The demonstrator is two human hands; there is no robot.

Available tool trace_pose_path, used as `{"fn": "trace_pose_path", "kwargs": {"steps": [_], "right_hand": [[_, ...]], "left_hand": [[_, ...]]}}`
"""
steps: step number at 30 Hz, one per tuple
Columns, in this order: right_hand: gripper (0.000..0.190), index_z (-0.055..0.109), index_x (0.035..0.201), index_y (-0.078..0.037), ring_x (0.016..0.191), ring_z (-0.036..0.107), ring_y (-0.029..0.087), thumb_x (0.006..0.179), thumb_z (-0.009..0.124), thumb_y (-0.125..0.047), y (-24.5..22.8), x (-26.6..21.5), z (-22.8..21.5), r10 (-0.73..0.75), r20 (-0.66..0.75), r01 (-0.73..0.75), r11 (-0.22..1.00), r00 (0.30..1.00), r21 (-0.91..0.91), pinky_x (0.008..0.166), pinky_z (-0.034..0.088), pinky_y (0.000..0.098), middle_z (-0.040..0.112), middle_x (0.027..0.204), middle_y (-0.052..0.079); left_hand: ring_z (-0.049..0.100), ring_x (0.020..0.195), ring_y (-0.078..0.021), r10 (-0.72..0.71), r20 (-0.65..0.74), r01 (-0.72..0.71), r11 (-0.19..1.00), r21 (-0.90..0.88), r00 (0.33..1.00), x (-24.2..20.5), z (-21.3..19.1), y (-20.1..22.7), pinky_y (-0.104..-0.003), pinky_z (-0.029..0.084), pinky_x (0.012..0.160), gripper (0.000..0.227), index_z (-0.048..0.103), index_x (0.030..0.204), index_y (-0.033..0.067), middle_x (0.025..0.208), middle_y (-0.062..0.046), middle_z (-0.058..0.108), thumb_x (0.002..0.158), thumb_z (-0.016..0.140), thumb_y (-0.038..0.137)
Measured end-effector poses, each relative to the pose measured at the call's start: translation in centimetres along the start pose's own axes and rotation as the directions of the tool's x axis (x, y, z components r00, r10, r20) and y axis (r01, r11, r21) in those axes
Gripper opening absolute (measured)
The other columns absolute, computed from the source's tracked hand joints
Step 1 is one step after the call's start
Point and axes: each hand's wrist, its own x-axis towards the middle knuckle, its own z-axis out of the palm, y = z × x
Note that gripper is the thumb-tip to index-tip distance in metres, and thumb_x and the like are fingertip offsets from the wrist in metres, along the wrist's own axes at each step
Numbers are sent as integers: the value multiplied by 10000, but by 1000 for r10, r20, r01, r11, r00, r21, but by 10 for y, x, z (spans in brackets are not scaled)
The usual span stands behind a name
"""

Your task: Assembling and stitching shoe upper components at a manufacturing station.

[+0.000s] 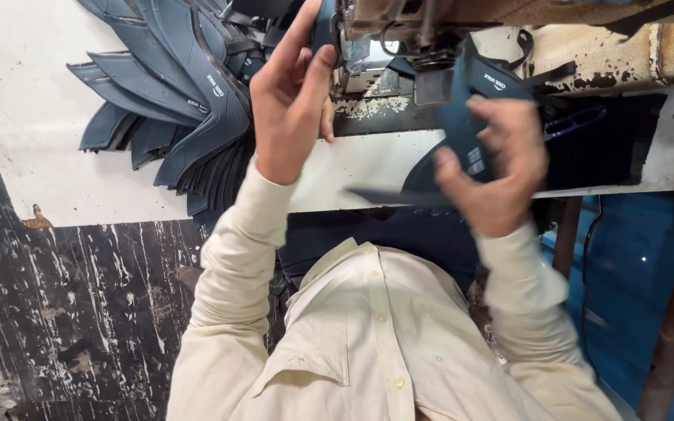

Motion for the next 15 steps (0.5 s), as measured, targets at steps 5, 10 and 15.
{"fn": "trace_pose_path", "kwargs": {"steps": [5, 10, 15], "right_hand": [[541, 601, 1313, -28, 882, 532, 110, 833, 849, -35, -24, -15, 57, -48, 29, 40, 972, 998, 230, 714, 459, 221, 564, 1251, 101], [495, 524, 1377, -25, 973, 638, 86, 940, 755, -55, -37, 24, 63, 47, 162, -125, 847, 986, 517, 861, 533, 211, 637, 1184, 65], [286, 651, 1347, 46, 1065, 685, 111, 1067, 705, 18, -25, 49, 70, 61, 205, -169, 809, 977, 562, 959, 561, 233, 697, 1197, 83]], "left_hand": [[556, 804, -36, 211, -101, -183, 955, 235, 972, -47, 38, 20, -191, 490, 675, 512, 359, 1604, 78, 1144, -41, 525, 1123, 513, -9], [636, 971, -32, 175, -207, -136, 972, 190, 963, -56, 40, 13, -173, 529, 787, 598, 309, 1629, 89, 1284, -83, 661, 1105, 573, -30], [638, 972, -33, 108, -210, -91, 992, 87, 972, -43, 35, 8, -170, 523, 816, 530, 379, 1607, 79, 1197, -74, 699, 1138, 588, -50]]}}
